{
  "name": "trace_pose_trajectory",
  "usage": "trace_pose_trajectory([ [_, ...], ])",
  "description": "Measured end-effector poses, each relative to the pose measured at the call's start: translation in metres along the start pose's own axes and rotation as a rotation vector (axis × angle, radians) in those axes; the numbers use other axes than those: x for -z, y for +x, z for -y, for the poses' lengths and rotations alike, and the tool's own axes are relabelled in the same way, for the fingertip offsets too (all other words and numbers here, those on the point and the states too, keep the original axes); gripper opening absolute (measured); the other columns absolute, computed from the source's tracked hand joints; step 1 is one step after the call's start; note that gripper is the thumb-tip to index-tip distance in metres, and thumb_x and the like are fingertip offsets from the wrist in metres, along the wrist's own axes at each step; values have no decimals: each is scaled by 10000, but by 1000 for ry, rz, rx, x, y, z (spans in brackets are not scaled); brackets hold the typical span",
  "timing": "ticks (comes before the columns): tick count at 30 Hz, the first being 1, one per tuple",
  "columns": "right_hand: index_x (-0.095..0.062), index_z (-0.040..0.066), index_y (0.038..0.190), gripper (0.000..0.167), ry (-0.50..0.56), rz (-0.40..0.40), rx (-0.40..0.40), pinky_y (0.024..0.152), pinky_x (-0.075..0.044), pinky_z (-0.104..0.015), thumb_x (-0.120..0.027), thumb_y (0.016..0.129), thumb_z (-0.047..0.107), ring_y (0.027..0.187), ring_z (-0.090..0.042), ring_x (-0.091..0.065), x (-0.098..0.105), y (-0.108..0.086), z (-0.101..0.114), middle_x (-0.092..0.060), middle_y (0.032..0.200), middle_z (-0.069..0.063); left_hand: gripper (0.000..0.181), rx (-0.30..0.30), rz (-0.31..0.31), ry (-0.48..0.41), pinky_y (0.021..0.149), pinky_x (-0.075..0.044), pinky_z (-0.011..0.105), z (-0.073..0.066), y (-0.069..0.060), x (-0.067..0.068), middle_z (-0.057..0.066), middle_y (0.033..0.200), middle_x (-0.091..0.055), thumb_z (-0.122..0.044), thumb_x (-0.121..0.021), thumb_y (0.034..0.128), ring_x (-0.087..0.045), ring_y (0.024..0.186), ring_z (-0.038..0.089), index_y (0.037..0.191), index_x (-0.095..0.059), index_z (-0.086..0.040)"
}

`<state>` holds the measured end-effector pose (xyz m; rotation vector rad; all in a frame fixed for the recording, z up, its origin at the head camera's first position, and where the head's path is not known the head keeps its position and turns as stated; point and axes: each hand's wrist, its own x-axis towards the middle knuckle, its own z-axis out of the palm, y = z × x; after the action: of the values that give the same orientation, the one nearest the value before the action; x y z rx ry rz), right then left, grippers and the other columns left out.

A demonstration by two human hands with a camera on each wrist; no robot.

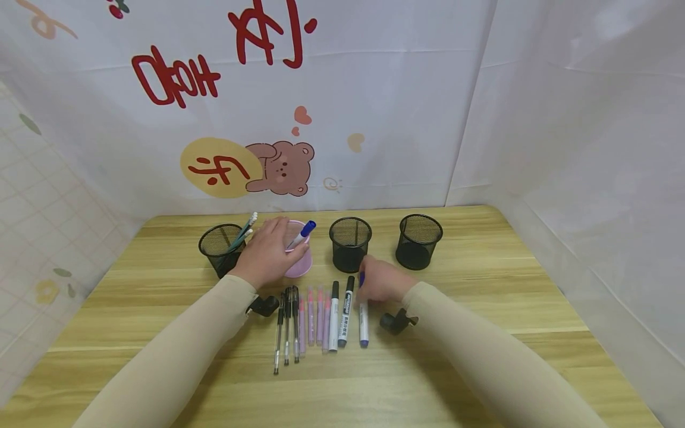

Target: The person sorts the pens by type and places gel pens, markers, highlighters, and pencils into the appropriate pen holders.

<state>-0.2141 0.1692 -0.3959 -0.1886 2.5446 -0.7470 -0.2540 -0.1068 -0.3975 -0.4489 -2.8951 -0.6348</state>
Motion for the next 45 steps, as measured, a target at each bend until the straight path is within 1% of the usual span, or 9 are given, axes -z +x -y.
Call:
trace_pose_trajectory([
  [5, -496, 39, 1307, 604, -25, -66, 32, 614, -448, -279, -816, 801, 119, 711, -186, -587, 2, -2, 0, -631, 814, -75, 796, 1, -4, -2, 1173, -440, 565, 0, 0, -1, 146, 1480, -506, -630, -587, 976, -465, 1410, 328, 1510, -446, -58],
  [10, -492, 45, 1312, 580, -20, -115, 54, 602, -446, -293, -791, 821, 129, 691, -190, -572, 4, -3, -2, -620, 787, -61, 780, 0, -5, -7, 1169, -442, 565, 1, 0, -1, 143, 1471, -510, -627, -588, 979, -469, 1402, 326, 1500, -458, -61],
  [20, -480, 54, 1330, 517, 25, -139, 75, 576, -457, -285, -735, 888, 134, 659, -180, -589, 5, -6, -3, -648, 793, -72, 735, -12, -11, -9, 1149, -460, 556, 1, 1, -1, 135, 1424, -531, -617, -590, 982, -487, 1365, 320, 1455, -485, -65],
  [25, -479, 69, 1293, 477, 39, -151, 101, 551, -429, -282, -711, 878, 106, 622, -171, -551, 4, -8, -2, -615, 763, -60, 763, -13, -11, -1, 1145, -465, 549, 1, 0, -1, 133, 1422, -530, -653, -556, 982, -490, 1357, 315, 1460, -483, -63],
  [31, -484, 89, 1249, 437, 51, -173, 127, 534, -401, -280, -691, 864, 109, 595, -162, -512, 4, -12, 1, -593, 739, -41, 793, -14, -13, 5, 1152, -461, 545, 2, 1, -2, 130, 1433, -530, -683, -529, 977, -486, 1365, 311, 1474, -474, -68],
  [35, -483, 78, 1263, 446, 81, -173, 146, 520, -382, -274, -677, 861, 99, 571, -149, -481, 5, -16, 3, -575, 721, -29, 802, -14, -12, 7, 1165, -451, 546, 2, 1, -2, 131, 1447, -525, -683, -527, 978, -479, 1380, 313, 1485, -471, -64],
  [40, -482, 71, 1273, 442, 111, -170, 184, 506, -352, -270, -653, 865, 73, 545, -132, -430, 5, -21, 8, -541, 687, -5, 770, -11, -16, -4, 1161, -451, 549, 2, 0, -1, 132, 1438, -527, -659, -553, 981, -483, 1373, 316, 1471, -476, -71],
  [45, -482, 77, 1288, 434, 131, -176, 217, 501, -360, -281, -645, 886, 67, 539, -135, -430, 7, -26, 13, -561, 686, -10, 768, -10, -15, -7, 1179, -435, 555, 1, 0, -1, 138, 1459, -523, -639, -568, 984, -472, 1398, 324, 1483, -471, -63],
])
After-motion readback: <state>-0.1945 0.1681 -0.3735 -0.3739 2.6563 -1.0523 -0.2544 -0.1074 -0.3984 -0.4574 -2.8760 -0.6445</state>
